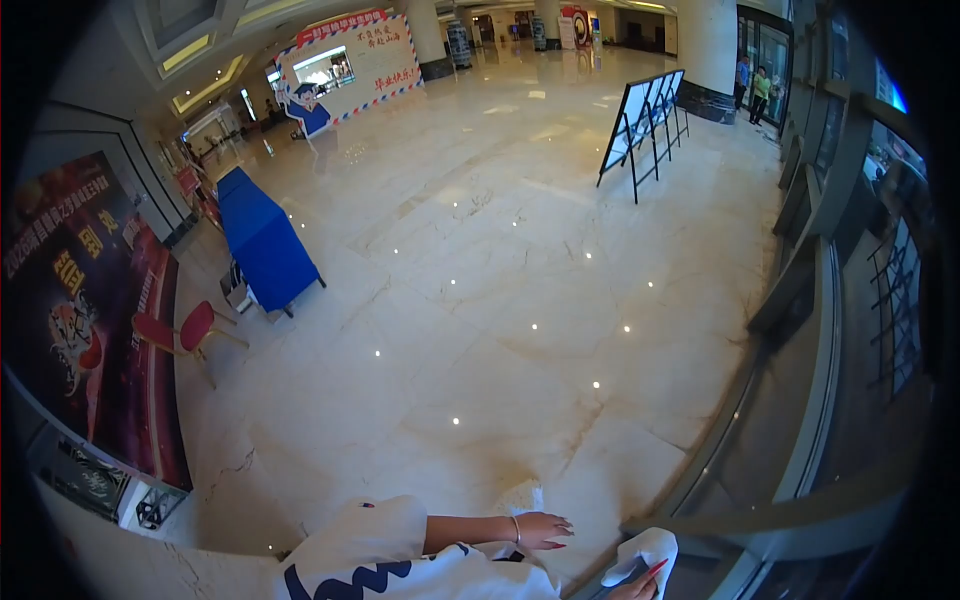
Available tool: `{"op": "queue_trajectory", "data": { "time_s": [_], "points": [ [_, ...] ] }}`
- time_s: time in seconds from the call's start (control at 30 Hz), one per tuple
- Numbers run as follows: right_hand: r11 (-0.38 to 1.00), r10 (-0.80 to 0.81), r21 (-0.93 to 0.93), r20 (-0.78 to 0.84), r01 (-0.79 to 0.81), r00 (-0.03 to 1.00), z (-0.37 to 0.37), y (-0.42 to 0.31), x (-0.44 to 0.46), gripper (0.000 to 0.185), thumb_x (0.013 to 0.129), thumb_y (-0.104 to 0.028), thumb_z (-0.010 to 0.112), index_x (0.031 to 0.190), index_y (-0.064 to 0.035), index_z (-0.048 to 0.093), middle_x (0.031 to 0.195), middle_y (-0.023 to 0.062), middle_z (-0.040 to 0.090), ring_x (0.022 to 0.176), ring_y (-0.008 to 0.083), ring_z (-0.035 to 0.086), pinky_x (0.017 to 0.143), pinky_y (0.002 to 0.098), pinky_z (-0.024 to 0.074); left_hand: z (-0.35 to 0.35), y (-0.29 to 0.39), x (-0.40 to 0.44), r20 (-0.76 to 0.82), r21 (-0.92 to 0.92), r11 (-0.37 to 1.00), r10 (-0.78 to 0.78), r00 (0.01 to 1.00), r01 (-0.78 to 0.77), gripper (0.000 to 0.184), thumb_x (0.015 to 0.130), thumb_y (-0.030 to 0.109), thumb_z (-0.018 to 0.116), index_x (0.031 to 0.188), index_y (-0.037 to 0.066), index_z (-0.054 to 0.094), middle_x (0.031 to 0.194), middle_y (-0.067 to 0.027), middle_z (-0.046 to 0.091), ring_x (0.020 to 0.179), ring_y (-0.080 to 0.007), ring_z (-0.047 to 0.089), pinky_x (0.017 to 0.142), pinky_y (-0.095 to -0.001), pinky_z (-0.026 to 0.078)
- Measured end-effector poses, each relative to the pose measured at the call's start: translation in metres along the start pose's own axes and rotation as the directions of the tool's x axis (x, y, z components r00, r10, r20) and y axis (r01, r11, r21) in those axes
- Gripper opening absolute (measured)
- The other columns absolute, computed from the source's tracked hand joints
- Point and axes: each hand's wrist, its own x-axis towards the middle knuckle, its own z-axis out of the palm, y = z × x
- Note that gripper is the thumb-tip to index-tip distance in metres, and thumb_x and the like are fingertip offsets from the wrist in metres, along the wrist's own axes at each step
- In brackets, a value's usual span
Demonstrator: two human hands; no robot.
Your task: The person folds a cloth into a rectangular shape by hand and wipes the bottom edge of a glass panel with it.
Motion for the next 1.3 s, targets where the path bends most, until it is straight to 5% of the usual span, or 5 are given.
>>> {"op": "queue_trajectory", "data": {
  "time_s": [0.1, 0.17, 0.2, 0.7, 1.3],
  "points": [
    [1.0, -0.014, 0.006, 0.02, 0.014, 1.0, -0.006, -0.05, 0.018, 0.062, 0.087, -0.024, 0.054, 0.139, -0.0176, 0.021, 0.118, 0.0109, 0.052, 0.104, 0.0261, 0.051, 0.09, 0.039, 0.0389, -0.035, 0.0, 0.019, 0.003, -0.032, 0.999, 0.017, 1.0, -0.017, 0.043, 0.084, 0.032, 0.052, 0.114, 0.001, 0.051, 0.111, -0.017, 0.054, 0.105, -0.0311, 0.051, 0.096, -0.0397, 0.036],
    [0.29, 0.351, 0.903, 0.209, -0.318, 0.913, -0.039, -0.157, 0.058, 0.038, 0.092, -0.023, 0.042, 0.116, 0.004, 0.051, 0.098, 0.0189, 0.061, 0.086, 0.0239, 0.058, 0.077, 0.0334, 0.0458, -0.075, 0.01, 0.03, 0.034, -0.023, 0.999, 0.028, 0.999, -0.027, 0.044, 0.084, 0.035, 0.052, 0.111, 0.0, 0.051, 0.104, -0.017, 0.058, 0.098, -0.0327, 0.054, 0.094, -0.0399, 0.038],
    [0.189, 0.283, 0.92, 0.284, -0.343, 0.916, -0.039, -0.169, 0.06, 0.038, 0.092, -0.022, 0.041, 0.115, 0.0072, 0.051, 0.098, 0.0184, 0.061, 0.089, 0.0226, 0.057, 0.079, 0.0342, 0.0455, -0.079, 0.018, 0.031, -0.056, -0.068, 0.997, 0.037, 0.998, -0.04, 0.044, 0.084, 0.036, 0.052, 0.107, -0.002, 0.053, 0.099, -0.0175, 0.059, 0.093, -0.0345, 0.055, 0.092, -0.0394, 0.039],
    [0.677, -0.371, 0.676, -0.029, 0.292, 0.928, -0.018, -0.248, 0.066, 0.026, 0.081, -0.008, 0.051, 0.104, 0.0008, 0.059, 0.109, 0.0211, 0.056, 0.103, 0.0386, 0.05, 0.092, 0.0459, 0.0347, -0.105, -0.028, 0.028, -0.358, -0.319, 0.945, -0.051, 0.932, -0.071, 0.038, 0.082, 0.039, 0.051, 0.105, 0.009, 0.058, 0.108, -0.0148, 0.057, 0.101, -0.0323, 0.052, 0.091, -0.0415, 0.038],
    [0.841, -0.08, 0.486, -0.32, 0.236, 0.944, -0.016, -0.258, 0.139, 0.026, 0.076, -0.007, 0.057, 0.101, -0.0014, 0.062, 0.105, 0.0197, 0.058, 0.099, 0.0379, 0.054, 0.09, 0.0459, 0.0374, -0.19, -0.044, 0.135, -0.188, -0.022, 0.94, 0.331, 0.925, -0.341, 0.04, 0.083, 0.034, 0.053, 0.113, 0.008, 0.052, 0.118, -0.0158, 0.051, 0.111, -0.0317, 0.045, 0.095, -0.0414, 0.035]
  ]
}}
